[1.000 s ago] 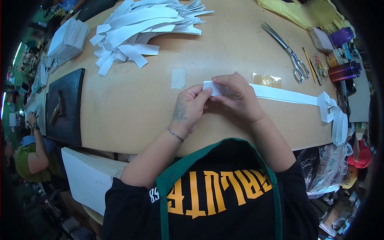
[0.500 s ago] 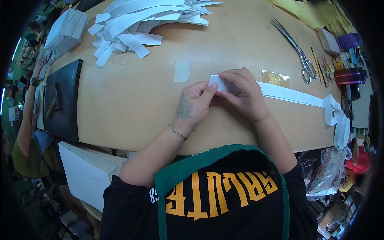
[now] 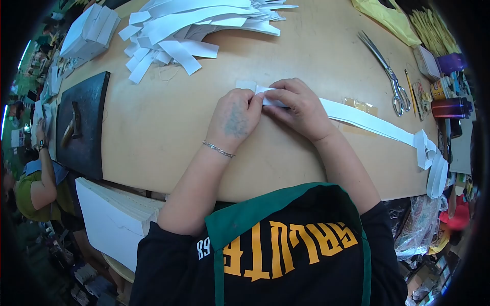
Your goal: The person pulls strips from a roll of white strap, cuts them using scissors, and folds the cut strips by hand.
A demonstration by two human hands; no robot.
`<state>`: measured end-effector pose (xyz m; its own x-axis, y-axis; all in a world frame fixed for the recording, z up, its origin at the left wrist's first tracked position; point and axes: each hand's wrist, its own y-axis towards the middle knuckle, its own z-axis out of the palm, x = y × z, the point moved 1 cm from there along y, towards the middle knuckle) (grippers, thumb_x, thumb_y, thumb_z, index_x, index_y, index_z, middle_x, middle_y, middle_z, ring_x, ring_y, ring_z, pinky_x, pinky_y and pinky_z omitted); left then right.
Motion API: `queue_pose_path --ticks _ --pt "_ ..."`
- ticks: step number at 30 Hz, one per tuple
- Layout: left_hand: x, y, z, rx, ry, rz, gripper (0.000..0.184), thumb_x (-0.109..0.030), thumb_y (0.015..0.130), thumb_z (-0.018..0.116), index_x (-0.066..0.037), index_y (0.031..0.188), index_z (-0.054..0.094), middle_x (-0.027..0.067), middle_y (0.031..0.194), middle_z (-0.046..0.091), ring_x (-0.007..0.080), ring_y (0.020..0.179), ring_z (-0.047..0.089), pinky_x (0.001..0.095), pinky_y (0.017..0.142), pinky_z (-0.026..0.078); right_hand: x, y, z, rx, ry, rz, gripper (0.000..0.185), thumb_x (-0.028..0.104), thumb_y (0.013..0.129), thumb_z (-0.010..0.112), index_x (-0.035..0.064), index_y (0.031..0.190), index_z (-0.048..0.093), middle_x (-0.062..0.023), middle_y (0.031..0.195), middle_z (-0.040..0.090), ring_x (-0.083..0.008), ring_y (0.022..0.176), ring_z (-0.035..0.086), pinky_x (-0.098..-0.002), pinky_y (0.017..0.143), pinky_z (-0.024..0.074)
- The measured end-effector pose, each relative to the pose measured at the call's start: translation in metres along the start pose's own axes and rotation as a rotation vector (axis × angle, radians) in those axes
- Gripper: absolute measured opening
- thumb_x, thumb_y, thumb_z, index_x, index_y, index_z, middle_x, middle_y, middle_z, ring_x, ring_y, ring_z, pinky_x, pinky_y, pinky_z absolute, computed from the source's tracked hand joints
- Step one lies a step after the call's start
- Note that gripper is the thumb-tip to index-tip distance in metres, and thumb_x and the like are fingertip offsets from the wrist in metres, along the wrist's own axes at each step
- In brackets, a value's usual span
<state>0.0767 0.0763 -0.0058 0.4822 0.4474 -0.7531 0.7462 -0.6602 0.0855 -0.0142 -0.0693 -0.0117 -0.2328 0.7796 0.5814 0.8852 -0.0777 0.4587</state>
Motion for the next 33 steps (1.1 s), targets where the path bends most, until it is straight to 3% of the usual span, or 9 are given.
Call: queue_pose_path --ticks 2,5,8,14,33 --pt "0.009 -0.005 -0.003 -0.115 0.119 0.142 0.02 -0.018 0.083 0.064 0.0 0.074 0.062 0.0113 0.064 0.055 0.0233 0.055 0.052 0.0319 0.054 0.043 -0.001 0.003 -0.006 0.009 -0.078 0.002 0.018 0.012 0.071 0.071 0.0066 0.087 0.066 -0.0087 0.093 0.061 -0.0271 0.085 0.056 -0.0357 0.076 0.0479" --pt "0.018 -0.009 -0.017 -0.102 0.058 0.096 0.015 -0.015 0.079 0.068 -0.001 0.078 0.064 0.0107 0.071 0.053 0.0256 0.064 0.055 0.0348 0.06 0.045 -0.003 0.009 -0.012 0.105 -0.122 -0.003 0.017 0.013 0.071 0.071 0.0065 0.086 0.066 -0.0076 0.092 0.061 -0.0264 0.084 0.054 -0.0355 0.076 0.048" --pt "0.02 -0.011 -0.013 -0.193 0.079 0.35 0.013 -0.011 0.074 0.071 -0.003 0.081 0.064 0.0095 0.075 0.053 0.0264 0.071 0.055 0.0346 0.063 0.045 -0.003 0.016 -0.016 0.183 -0.133 -0.009 0.018 0.014 0.07 0.071 0.0064 0.086 0.066 -0.0064 0.092 0.061 -0.0262 0.085 0.054 -0.0351 0.076 0.0479" --pt "0.012 -0.008 -0.006 -0.188 0.156 0.336 0.012 -0.009 0.071 0.071 -0.005 0.08 0.065 0.0076 0.079 0.054 0.0259 0.074 0.054 0.0354 0.065 0.045 0.002 0.022 -0.018 0.28 -0.171 -0.011 0.021 0.016 0.071 0.072 0.0061 0.088 0.067 -0.0067 0.094 0.061 -0.0258 0.087 0.053 -0.0348 0.078 0.0477" --pt "0.012 -0.008 -0.005 -0.184 0.154 0.362 0.007 -0.006 0.072 0.07 -0.004 0.077 0.065 0.0067 0.075 0.053 0.0238 0.071 0.054 0.0351 0.062 0.044 -0.002 0.009 -0.001 0.152 -0.284 -0.086 0.023 0.014 0.074 0.069 0.0136 0.097 0.067 -0.0005 0.103 0.06 -0.0226 0.091 0.053 -0.0354 0.073 0.0455"
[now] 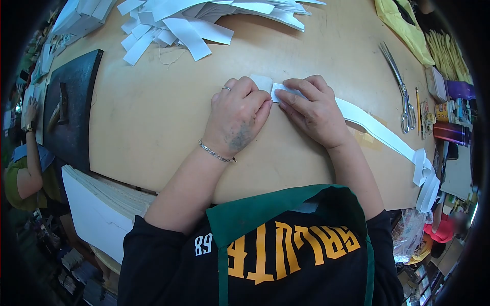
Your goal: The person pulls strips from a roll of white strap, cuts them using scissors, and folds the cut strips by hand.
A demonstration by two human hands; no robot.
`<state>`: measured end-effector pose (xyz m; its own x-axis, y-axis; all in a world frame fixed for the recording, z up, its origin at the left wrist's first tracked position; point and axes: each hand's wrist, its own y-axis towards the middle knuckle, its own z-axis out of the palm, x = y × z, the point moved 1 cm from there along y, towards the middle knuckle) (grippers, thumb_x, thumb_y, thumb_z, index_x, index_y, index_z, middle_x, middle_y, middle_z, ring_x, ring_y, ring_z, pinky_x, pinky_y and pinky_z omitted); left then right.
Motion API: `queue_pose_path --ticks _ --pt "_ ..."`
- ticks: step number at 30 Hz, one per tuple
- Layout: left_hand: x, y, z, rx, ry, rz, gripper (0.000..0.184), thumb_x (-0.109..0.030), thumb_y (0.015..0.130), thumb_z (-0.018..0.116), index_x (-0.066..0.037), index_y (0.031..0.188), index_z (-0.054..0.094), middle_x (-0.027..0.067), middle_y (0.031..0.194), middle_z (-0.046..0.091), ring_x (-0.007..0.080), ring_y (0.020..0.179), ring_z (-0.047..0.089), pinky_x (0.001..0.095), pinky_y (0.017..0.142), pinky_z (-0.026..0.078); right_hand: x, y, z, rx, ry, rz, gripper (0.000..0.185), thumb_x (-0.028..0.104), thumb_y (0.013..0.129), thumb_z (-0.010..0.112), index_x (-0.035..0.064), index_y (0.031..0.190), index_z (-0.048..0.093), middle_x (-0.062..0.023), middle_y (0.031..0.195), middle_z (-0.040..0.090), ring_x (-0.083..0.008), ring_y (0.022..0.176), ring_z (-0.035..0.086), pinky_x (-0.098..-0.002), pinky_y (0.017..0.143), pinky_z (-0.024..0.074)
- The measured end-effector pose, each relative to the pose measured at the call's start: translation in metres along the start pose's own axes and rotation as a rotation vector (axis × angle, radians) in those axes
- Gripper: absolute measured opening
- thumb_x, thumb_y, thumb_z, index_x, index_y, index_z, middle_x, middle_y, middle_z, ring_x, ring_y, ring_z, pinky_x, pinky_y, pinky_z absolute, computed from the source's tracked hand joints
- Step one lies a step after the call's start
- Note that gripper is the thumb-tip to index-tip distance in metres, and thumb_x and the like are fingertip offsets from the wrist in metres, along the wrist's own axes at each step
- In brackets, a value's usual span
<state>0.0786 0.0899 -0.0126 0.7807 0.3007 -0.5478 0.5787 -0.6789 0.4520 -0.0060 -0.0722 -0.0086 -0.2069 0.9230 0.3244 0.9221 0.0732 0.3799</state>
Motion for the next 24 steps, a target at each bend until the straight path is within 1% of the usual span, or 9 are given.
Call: queue_pose_path --ticks 5,11,17,20,23,24 --pt "0.003 0.0 0.0 0.006 -0.087 -0.035 0.007 -0.003 0.071 0.069 -0.003 0.076 0.065 0.0078 0.075 0.053 0.0242 0.071 0.054 0.0341 0.061 0.044 0.003 0.0 0.0 -0.007 -0.018 0.003 0.024 0.014 0.073 0.068 0.0142 0.098 0.067 -0.0003 0.103 0.06 -0.0218 0.091 0.052 -0.035 0.073 0.0452" --pt "0.007 0.0 -0.003 0.04 -0.193 -0.127 0.008 -0.002 0.069 0.07 -0.002 0.075 0.065 0.0078 0.076 0.053 0.0223 0.072 0.054 0.0316 0.06 0.045 0.003 -0.001 0.002 -0.039 -0.024 -0.008 0.025 0.013 0.072 0.069 0.0135 0.097 0.068 0.0 0.102 0.06 -0.0213 0.089 0.053 -0.0341 0.072 0.0446" --pt "0.009 0.001 -0.003 0.052 -0.201 -0.134 0.009 -0.002 0.069 0.07 -0.002 0.076 0.065 0.0069 0.077 0.052 0.0204 0.072 0.054 0.0309 0.059 0.045 0.002 0.0 0.002 -0.035 -0.023 -0.006 0.025 0.013 0.072 0.069 0.0133 0.097 0.068 0.0001 0.101 0.06 -0.0207 0.088 0.053 -0.0337 0.072 0.0445" --pt "0.008 0.0 -0.002 0.051 -0.192 -0.126 0.008 -0.002 0.069 0.07 -0.003 0.076 0.065 0.0072 0.077 0.052 0.0211 0.073 0.054 0.0312 0.061 0.045 0.001 0.0 0.002 -0.027 -0.016 -0.011 0.024 0.013 0.072 0.069 0.0131 0.097 0.068 0.0002 0.101 0.06 -0.0207 0.088 0.053 -0.0337 0.072 0.0446" --pt "0.001 0.002 -0.003 0.012 -0.087 -0.017 0.012 -0.001 0.068 0.07 -0.003 0.079 0.066 0.007 0.08 0.053 0.022 0.074 0.055 0.0326 0.063 0.045 0.001 0.001 0.001 -0.033 0.004 -0.006 0.025 0.014 0.072 0.07 0.0132 0.097 0.068 -0.0002 0.1 0.061 -0.021 0.088 0.053 -0.0343 0.072 0.0449" --pt "-0.001 0.001 -0.004 0.031 -0.042 0.013 0.014 -0.001 0.068 0.07 -0.004 0.081 0.066 0.0068 0.081 0.054 0.0224 0.074 0.054 0.0331 0.064 0.045 0.001 0.001 0.002 -0.047 0.018 -0.006 0.024 0.014 0.072 0.07 0.0129 0.096 0.067 -0.0003 0.099 0.061 -0.0212 0.087 0.053 -0.0344 0.072 0.045"
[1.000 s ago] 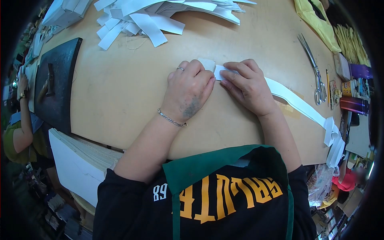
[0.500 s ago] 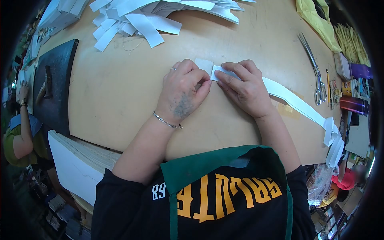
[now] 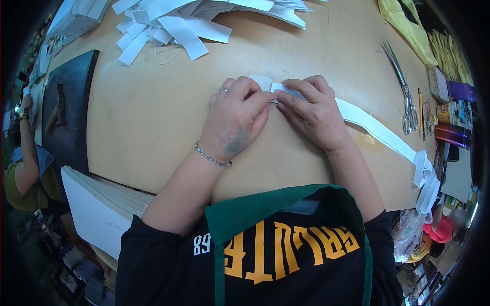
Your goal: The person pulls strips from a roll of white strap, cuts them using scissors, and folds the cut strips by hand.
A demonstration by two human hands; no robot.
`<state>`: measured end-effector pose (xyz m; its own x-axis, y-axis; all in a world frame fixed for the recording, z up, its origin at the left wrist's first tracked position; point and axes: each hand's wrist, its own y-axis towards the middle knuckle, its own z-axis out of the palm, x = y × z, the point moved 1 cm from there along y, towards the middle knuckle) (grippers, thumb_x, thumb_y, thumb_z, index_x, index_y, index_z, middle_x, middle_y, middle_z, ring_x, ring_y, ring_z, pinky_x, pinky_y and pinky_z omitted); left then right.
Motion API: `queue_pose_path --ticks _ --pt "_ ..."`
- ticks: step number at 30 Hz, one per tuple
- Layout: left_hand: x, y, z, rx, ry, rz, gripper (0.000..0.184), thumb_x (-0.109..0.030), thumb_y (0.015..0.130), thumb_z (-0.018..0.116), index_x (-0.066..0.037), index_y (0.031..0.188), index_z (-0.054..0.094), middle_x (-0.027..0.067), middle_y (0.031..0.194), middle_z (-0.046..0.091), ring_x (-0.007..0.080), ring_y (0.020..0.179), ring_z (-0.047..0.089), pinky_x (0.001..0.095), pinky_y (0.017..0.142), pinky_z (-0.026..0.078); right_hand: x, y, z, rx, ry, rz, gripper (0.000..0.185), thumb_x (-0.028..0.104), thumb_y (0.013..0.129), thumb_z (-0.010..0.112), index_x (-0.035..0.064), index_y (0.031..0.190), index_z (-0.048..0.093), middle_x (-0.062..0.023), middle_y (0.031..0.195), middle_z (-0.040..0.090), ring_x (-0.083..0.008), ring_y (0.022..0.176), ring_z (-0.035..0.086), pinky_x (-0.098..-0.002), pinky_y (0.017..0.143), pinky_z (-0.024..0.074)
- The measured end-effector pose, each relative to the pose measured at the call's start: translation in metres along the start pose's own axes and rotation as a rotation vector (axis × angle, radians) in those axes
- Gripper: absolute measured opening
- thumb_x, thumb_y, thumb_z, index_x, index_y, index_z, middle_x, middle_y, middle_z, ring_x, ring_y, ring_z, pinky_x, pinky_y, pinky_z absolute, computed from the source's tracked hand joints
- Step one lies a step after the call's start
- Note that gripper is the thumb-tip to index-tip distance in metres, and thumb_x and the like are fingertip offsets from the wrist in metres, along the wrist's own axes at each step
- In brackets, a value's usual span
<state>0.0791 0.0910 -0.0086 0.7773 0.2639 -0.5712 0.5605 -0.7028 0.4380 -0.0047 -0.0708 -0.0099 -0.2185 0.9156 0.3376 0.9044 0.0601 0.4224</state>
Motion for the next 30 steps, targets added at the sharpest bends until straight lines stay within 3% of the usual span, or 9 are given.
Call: queue_pose_path --ticks 5,8,11,14,17,20,25,30 --pt "-0.009 -0.002 -0.001 0.051 0.183 0.116 0.019 -0.001 0.068 0.068 -0.004 0.087 0.067 0.0066 0.089 0.058 0.0234 0.079 0.057 0.0345 0.065 0.047 -0.004 -0.001 0.001 -0.02 0.065 0.02 0.019 0.014 0.07 0.072 0.0104 0.087 0.064 -0.001 0.098 0.063 -0.0225 0.087 0.054 -0.0349 0.071 0.0457" --pt "-0.009 0.001 0.009 -0.002 0.171 0.266 0.019 0.002 0.068 0.065 0.0 0.088 0.065 0.0087 0.093 0.059 0.0256 0.082 0.059 0.0353 0.067 0.049 -0.006 -0.001 0.001 -0.023 0.073 0.011 0.016 0.014 0.07 0.071 0.0089 0.081 0.061 -0.0019 0.099 0.063 -0.0239 0.087 0.054 -0.0347 0.071 0.0463" --pt "-0.007 0.0 0.015 0.094 0.117 0.279 0.023 0.005 0.069 0.062 0.003 0.092 0.062 0.0113 0.097 0.06 0.0277 0.084 0.061 0.0361 0.069 0.051 -0.007 -0.001 -0.001 -0.042 0.112 -0.003 0.018 0.016 0.072 0.07 0.0085 0.084 0.06 -0.0031 0.095 0.064 -0.0258 0.087 0.055 -0.0356 0.07 0.0473" --pt "-0.007 0.009 0.008 0.199 0.225 0.357 0.018 -0.008 0.077 0.056 -0.001 0.092 0.058 0.0079 0.097 0.057 0.0227 0.081 0.06 0.0314 0.066 0.049 -0.009 -0.005 0.0 0.06 0.118 0.066 0.024 0.021 0.073 0.069 0.0083 0.09 0.059 -0.0055 0.1 0.061 -0.0279 0.093 0.054 -0.0381 0.078 0.0463" --pt "-0.023 0.018 0.002 0.301 0.317 0.365 0.025 -0.008 0.076 0.056 -0.002 0.1 0.057 0.0084 0.095 0.057 0.0212 0.079 0.06 0.0311 0.064 0.049 0.0 -0.017 -0.011 0.015 0.082 0.123 0.03 0.025 0.074 0.068 0.008 0.096 0.057 -0.0069 0.108 0.058 -0.0286 0.102 0.052 -0.0399 0.088 0.0423" --pt "-0.033 0.025 -0.003 0.441 0.339 0.289 0.032 0.002 0.074 0.056 -0.003 0.106 0.06 0.0106 0.097 0.059 0.0281 0.077 0.061 0.0352 0.069 0.051 -0.014 -0.052 -0.044 0.052 -0.026 0.249 0.031 0.025 0.074 0.068 0.0079 0.097 0.057 -0.0069 0.115 0.055 -0.0278 0.11 0.049 -0.0404 0.095 0.0377" --pt "-0.037 0.029 -0.003 0.51 0.406 0.3 0.034 0.001 0.074 0.057 -0.006 0.107 0.06 0.009 0.092 0.058 0.0274 0.073 0.06 0.0345 0.067 0.05 -0.05 -0.105 -0.089 0.029 -0.038 0.382 0.018 0.014 0.075 0.067 0.0102 0.092 0.062 -0.0059 0.112 0.059 -0.0277 0.107 0.051 -0.0403 0.092 0.0409" --pt "-0.037 0.035 -0.004 0.55 0.404 0.302 0.034 0.001 0.073 0.057 -0.007 0.107 0.06 0.0088 0.092 0.058 0.0275 0.073 0.06 0.0343 0.066 0.051 -0.056 -0.121 -0.095 0.075 -0.006 0.346 0.022 0.007 0.074 0.063 0.0124 0.095 0.066 -0.0055 0.113 0.06 -0.0277 0.11 0.05 -0.0415 0.093 0.0407"
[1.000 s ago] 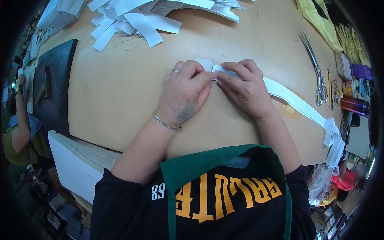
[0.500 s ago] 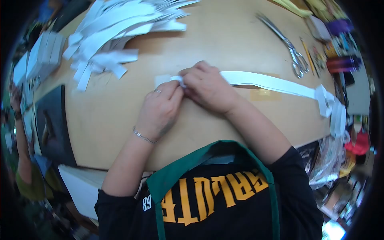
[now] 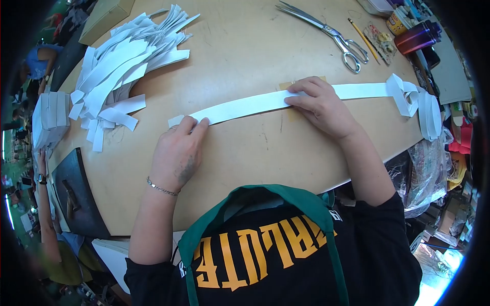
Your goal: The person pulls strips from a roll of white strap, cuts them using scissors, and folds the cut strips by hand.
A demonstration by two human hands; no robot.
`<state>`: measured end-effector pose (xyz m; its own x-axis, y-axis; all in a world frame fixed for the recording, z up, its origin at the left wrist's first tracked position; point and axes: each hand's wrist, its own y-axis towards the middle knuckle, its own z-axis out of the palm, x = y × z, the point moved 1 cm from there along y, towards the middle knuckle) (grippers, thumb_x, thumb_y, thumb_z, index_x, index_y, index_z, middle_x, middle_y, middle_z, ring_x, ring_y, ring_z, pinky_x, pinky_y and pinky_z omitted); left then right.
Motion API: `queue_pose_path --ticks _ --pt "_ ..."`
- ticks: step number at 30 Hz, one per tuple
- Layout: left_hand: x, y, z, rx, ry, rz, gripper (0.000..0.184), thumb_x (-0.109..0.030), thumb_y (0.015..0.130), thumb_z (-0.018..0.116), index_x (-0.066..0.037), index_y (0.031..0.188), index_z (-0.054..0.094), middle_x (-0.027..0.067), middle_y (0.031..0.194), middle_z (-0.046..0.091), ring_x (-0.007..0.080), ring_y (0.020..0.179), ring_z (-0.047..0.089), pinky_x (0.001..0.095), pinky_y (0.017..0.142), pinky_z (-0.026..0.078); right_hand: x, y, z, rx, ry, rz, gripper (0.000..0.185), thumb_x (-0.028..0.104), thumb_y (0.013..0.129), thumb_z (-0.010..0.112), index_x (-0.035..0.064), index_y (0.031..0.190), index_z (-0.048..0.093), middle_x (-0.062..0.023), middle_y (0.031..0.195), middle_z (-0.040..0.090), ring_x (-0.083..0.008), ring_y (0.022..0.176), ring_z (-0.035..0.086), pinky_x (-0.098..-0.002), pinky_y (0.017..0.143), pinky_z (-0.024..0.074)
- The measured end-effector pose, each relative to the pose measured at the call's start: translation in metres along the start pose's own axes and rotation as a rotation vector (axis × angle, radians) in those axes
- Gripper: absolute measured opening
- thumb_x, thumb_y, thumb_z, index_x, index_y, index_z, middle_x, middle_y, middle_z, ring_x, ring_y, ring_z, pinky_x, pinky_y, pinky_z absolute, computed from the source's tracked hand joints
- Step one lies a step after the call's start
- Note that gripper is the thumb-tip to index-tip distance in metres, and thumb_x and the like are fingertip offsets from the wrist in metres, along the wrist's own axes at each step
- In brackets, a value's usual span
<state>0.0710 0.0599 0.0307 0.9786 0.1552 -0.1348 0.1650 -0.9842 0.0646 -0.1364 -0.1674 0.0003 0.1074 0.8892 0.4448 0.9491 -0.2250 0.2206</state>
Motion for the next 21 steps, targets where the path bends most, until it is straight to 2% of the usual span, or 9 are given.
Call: queue_pose_path --ticks 3,6,9,12,15,18,21 --pt "0.004 0.0 -0.002 0.018 -0.037 0.021 0.038 0.0 0.074 0.057 -0.009 0.11 0.059 0.0088 0.092 0.057 0.0276 0.073 0.061 0.0345 0.066 0.051 0.003 -0.01 0.006 -0.077 -0.2 -0.031 0.026 0.009 0.076 0.06 0.0153 0.101 0.067 -0.0081 0.119 0.056 -0.0287 0.117 0.047 -0.0452 0.098 0.0374" --pt "-0.001 0.002 -0.008 0.106 -0.025 -0.021 0.043 0.0 0.076 0.055 -0.012 0.118 0.056 0.0103 0.092 0.056 0.0283 0.072 0.061 0.0351 0.066 0.051 0.018 -0.016 0.004 -0.097 -0.378 0.043 0.026 0.011 0.079 0.056 0.0166 0.102 0.066 -0.0096 0.127 0.051 -0.0298 0.122 0.043 -0.0492 0.103 0.0325" --pt "-0.01 0.01 -0.014 0.258 0.057 -0.026 0.049 -0.001 0.077 0.053 -0.015 0.124 0.053 0.0126 0.092 0.054 0.0295 0.07 0.061 0.0366 0.064 0.051 0.02 -0.025 0.007 -0.123 -0.382 0.121 0.026 0.013 0.081 0.054 0.0172 0.103 0.066 -0.009 0.131 0.047 -0.0298 0.123 0.042 -0.0509 0.105 0.0293" --pt "-0.016 0.015 -0.014 0.29 0.1 -0.013 0.05 -0.001 0.078 0.052 -0.015 0.126 0.052 0.0143 0.091 0.053 0.0305 0.068 0.061 0.0374 0.063 0.051 0.023 -0.026 0.005 -0.127 -0.395 0.156 0.025 0.011 0.078 0.058 0.016 0.102 0.066 -0.0083 0.128 0.05 -0.0298 0.122 0.043 -0.0493 0.104 0.0306" --pt "-0.016 0.018 -0.014 0.327 0.099 -0.015 0.05 -0.001 0.078 0.052 -0.015 0.126 0.052 0.0148 0.091 0.054 0.0305 0.067 0.061 0.0373 0.062 0.052 0.014 -0.019 0.007 -0.187 -0.257 0.104 0.02 0.01 0.076 0.062 0.0132 0.095 0.066 -0.0066 0.12 0.056 -0.0285 0.117 0.047 -0.0461 0.1 0.0348" --pt "-0.017 0.018 -0.015 0.323 0.112 -0.025 0.049 -0.001 0.078 0.052 -0.015 0.125 0.053 0.0145 0.091 0.054 0.0303 0.068 0.061 0.037 0.063 0.052 0.005 -0.012 0.001 -0.141 -0.095 0.087 0.014 0.01 0.075 0.065 0.0109 0.089 0.063 -0.0046 0.111 0.06 -0.0271 0.11 0.051 -0.0434 0.095 0.0376" --pt "-0.016 0.019 -0.015 0.293 0.11 0.004 0.049 -0.001 0.077 0.053 -0.014 0.123 0.055 0.014 0.089 0.054 0.0297 0.068 0.061 0.0365 0.063 0.052 0.006 -0.012 -0.006 -0.101 -0.069 0.076 0.011 0.011 0.075 0.065 0.0106 0.086 0.062 -0.0037 0.107 0.061 -0.0264 0.105 0.053 -0.0423 0.092 0.0383"
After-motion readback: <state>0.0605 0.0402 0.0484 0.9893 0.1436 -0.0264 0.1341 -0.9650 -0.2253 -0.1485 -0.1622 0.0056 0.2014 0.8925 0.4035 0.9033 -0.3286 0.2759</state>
